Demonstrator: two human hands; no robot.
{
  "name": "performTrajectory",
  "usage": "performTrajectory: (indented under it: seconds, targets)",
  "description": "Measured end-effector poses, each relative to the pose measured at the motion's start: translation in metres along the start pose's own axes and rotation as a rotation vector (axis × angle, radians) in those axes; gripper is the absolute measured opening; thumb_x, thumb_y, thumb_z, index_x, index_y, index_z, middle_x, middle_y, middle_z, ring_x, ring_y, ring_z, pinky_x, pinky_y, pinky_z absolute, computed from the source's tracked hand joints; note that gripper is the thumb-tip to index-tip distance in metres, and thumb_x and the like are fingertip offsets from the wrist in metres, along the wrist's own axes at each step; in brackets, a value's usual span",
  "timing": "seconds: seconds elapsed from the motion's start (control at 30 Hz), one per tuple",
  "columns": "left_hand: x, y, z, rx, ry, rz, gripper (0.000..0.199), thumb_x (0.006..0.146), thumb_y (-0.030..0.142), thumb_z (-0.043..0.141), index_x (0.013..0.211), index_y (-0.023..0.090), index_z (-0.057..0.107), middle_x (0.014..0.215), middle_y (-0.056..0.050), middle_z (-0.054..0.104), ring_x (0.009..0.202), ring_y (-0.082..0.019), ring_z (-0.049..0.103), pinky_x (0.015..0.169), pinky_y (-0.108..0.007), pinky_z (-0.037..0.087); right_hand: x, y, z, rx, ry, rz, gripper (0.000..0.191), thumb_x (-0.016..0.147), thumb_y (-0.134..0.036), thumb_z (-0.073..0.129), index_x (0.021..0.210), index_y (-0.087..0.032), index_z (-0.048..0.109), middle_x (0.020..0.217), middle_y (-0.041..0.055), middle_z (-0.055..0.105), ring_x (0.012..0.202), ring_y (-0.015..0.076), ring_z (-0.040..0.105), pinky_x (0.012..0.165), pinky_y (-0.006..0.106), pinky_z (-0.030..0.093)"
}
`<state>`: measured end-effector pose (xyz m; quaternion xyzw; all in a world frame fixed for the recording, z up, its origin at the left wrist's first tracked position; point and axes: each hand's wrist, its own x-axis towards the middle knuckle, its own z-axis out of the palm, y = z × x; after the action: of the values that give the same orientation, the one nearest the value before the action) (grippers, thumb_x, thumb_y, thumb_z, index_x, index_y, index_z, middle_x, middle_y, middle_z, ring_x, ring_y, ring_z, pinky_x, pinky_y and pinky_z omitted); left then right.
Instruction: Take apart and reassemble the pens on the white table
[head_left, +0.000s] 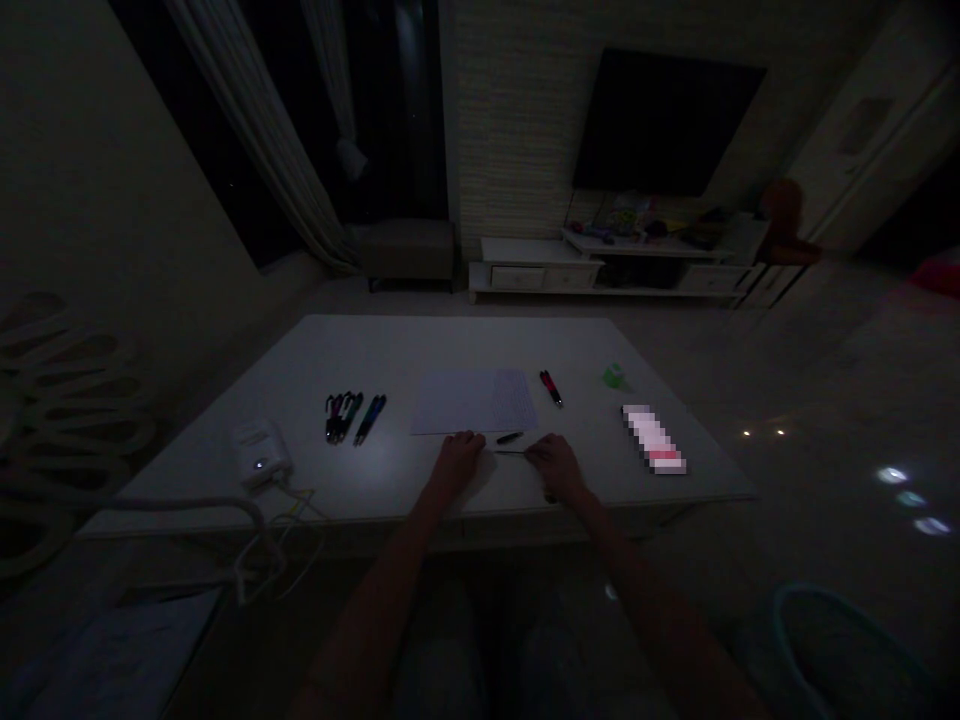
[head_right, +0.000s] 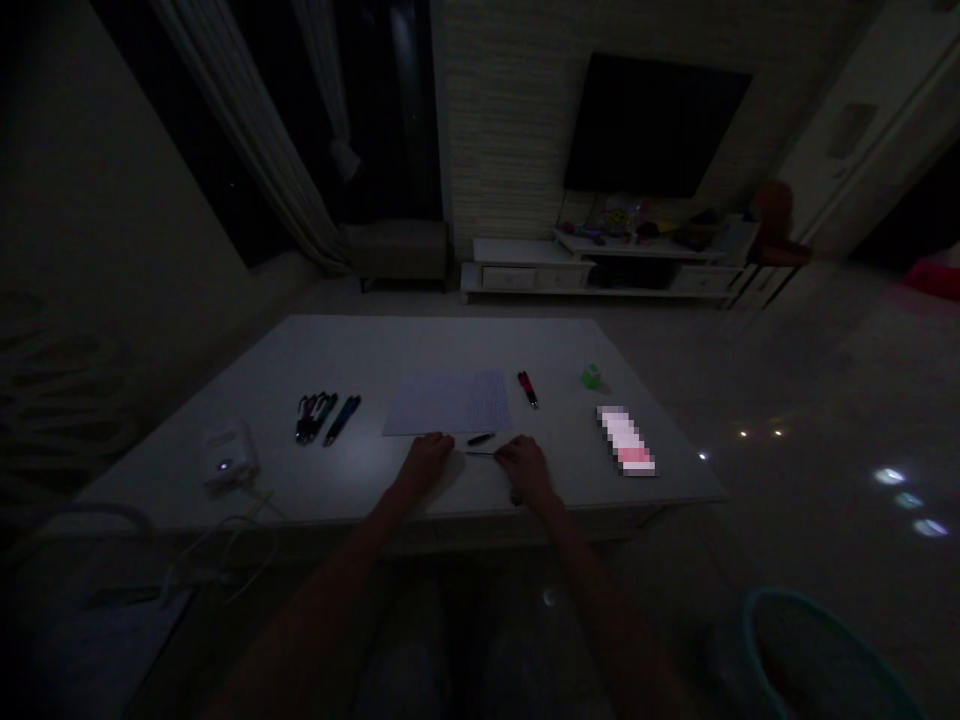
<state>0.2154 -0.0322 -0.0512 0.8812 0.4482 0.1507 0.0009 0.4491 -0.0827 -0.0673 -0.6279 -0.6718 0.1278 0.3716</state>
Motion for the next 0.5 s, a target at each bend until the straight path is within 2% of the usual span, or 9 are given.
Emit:
performTrajectory:
  seconds: [0.1, 0.2, 0.37, 0.5]
  targets:
    - [0.001, -0.001, 0.003, -0.076, 0.086, -0.008, 0.018, 0.089, 0.023, 0.042, 0.097, 0.019, 0.057, 0.093, -0.007, 0.057, 0.09, -0.018, 0.05, 0.081, -0.032, 0.037, 0.007, -0.011, 0.007, -0.038, -0.031, -0.011, 0.013, 0.077, -0.032, 0.062, 0.08, -0.024, 0.072, 0.083, 0.0051, 0.062, 0.084, 0.0184, 0.054, 0.077, 0.029, 0.041]
    - [0.0, -0.003, 0.004, -0.138, 0.141, 0.006, 0.018, 0.088, 0.025, 0.045, 0.091, 0.017, 0.061, 0.09, -0.007, 0.056, 0.087, -0.017, 0.05, 0.08, -0.031, 0.039, 0.006, -0.012, 0.008, -0.03, -0.009, 0.0, 0.016, 0.076, -0.03, 0.062, 0.087, -0.022, 0.071, 0.087, 0.006, 0.062, 0.087, 0.0183, 0.054, 0.08, 0.028, 0.042]
    - [-0.001, -0.005, 0.004, -0.178, 0.179, 0.034, 0.018, 0.086, 0.026, 0.049, 0.087, 0.018, 0.066, 0.088, -0.007, 0.057, 0.085, -0.017, 0.051, 0.078, -0.03, 0.041, -0.015, -0.004, 0.002, -0.05, 0.104, -0.006, 0.02, 0.078, -0.026, 0.057, 0.093, -0.019, 0.069, 0.094, 0.008, 0.061, 0.094, 0.0195, 0.052, 0.086, 0.032, 0.043]
    - [0.004, -0.007, -0.004, -0.195, 0.218, 0.005, 0.017, 0.082, 0.026, 0.056, 0.093, 0.019, 0.067, 0.094, -0.007, 0.061, 0.09, -0.019, 0.054, 0.083, -0.034, 0.043, -0.041, -0.003, -0.007, -0.105, 0.207, -0.078, 0.025, 0.082, -0.028, 0.051, 0.101, -0.019, 0.066, 0.1, 0.0091, 0.061, 0.099, 0.0206, 0.052, 0.088, 0.037, 0.043]
